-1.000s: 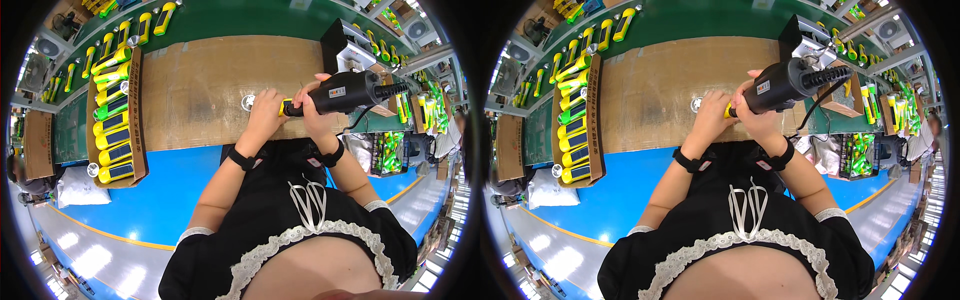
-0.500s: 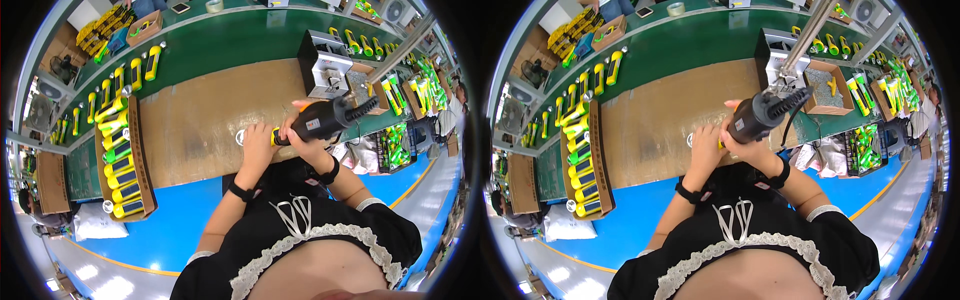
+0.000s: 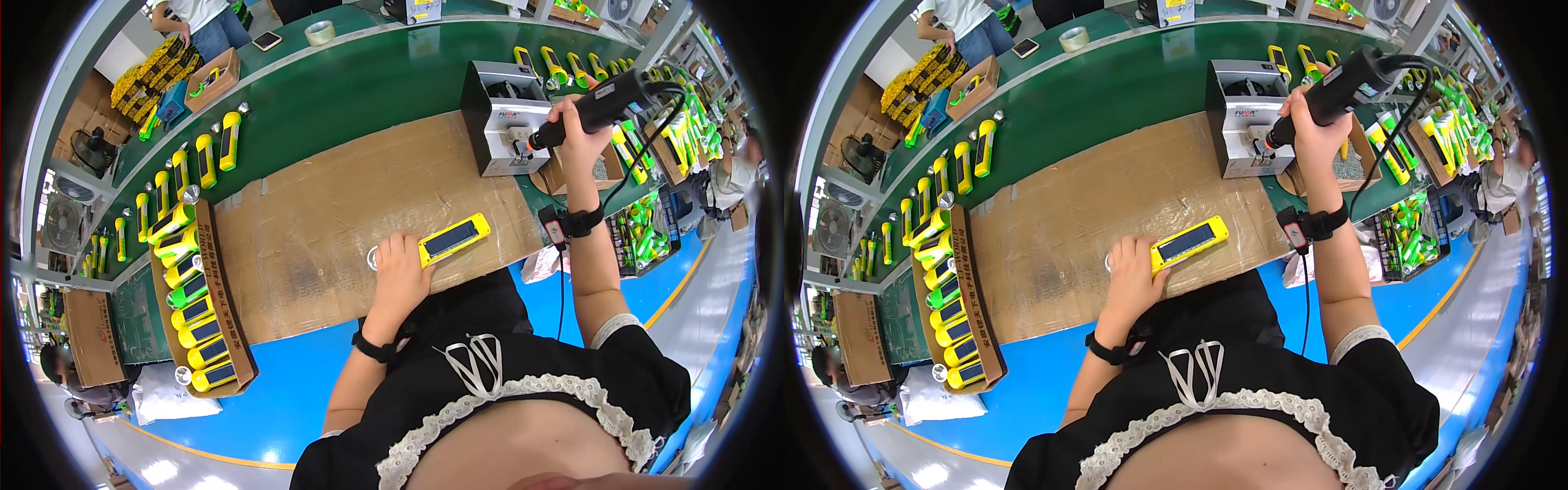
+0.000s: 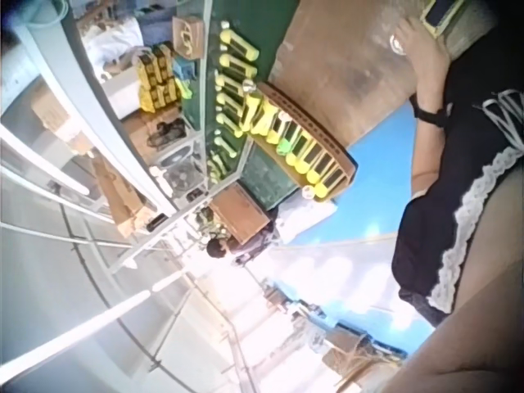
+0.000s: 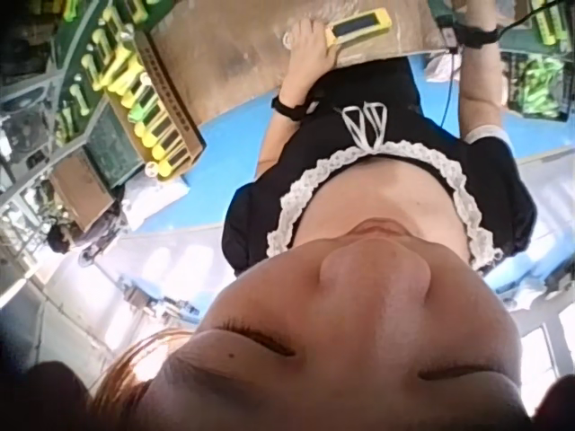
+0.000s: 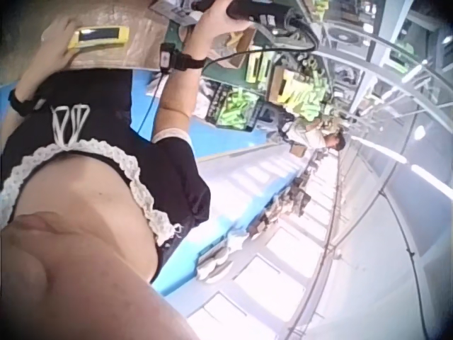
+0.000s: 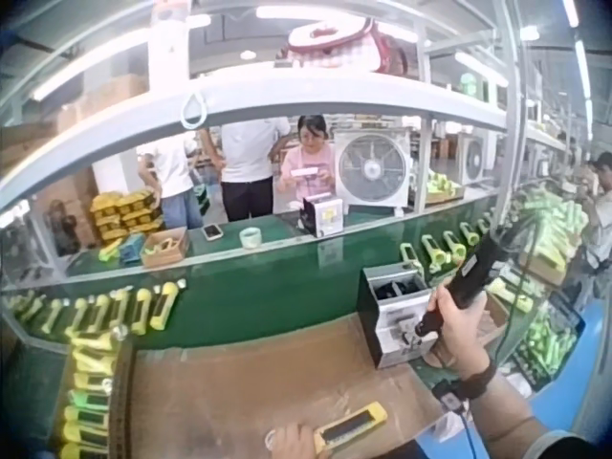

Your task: Assembling handheld flashlights using an electric screwdriver and components from an assembly line.

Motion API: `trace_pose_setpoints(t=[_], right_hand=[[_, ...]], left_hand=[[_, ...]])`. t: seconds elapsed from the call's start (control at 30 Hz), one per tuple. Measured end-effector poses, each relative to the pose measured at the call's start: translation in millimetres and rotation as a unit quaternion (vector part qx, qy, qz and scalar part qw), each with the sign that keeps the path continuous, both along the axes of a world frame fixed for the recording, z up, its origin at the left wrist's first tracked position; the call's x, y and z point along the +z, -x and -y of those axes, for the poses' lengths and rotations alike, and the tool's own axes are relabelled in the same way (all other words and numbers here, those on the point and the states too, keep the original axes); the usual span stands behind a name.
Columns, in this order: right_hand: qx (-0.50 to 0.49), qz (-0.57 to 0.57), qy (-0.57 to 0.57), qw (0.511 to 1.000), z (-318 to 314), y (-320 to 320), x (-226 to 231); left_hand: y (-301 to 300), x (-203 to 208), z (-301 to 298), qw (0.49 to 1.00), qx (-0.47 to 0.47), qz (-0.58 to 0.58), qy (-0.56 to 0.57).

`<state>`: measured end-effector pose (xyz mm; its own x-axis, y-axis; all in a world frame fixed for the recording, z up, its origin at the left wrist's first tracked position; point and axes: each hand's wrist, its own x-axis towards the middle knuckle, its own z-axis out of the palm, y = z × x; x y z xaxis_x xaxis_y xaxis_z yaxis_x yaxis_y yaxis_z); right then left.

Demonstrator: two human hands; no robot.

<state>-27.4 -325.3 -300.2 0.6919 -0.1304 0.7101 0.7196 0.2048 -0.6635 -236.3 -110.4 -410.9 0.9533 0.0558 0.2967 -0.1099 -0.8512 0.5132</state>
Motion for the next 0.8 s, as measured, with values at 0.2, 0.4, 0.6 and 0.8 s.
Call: trace_pose_setpoints(t=[0.2,0.4,0.6,0.8], right_hand=[[-0.017,-0.018,0.041,0.999,3.2,-7.2,-10.7],[0.041,-0.059,0.123,0.990,-2.7,-17.7,-3.4],[0.179,-0.142,-0.001,0.973,-14.1,15.2,-10.4],[0.258,-0.049,-0.018,0.965,-58.5,106.0,-17.9]], left_hand=[[2.6,2.3,0.4,1.000,-0.001,-0.017,-0.001],[3.9,-2.0,0.1,0.999,0.000,-0.038,0.028],[8.3,-11.7,-0.8,0.998,0.010,0.031,0.060],[11.1,-15.9,1.5,0.996,0.027,0.069,0.044]])
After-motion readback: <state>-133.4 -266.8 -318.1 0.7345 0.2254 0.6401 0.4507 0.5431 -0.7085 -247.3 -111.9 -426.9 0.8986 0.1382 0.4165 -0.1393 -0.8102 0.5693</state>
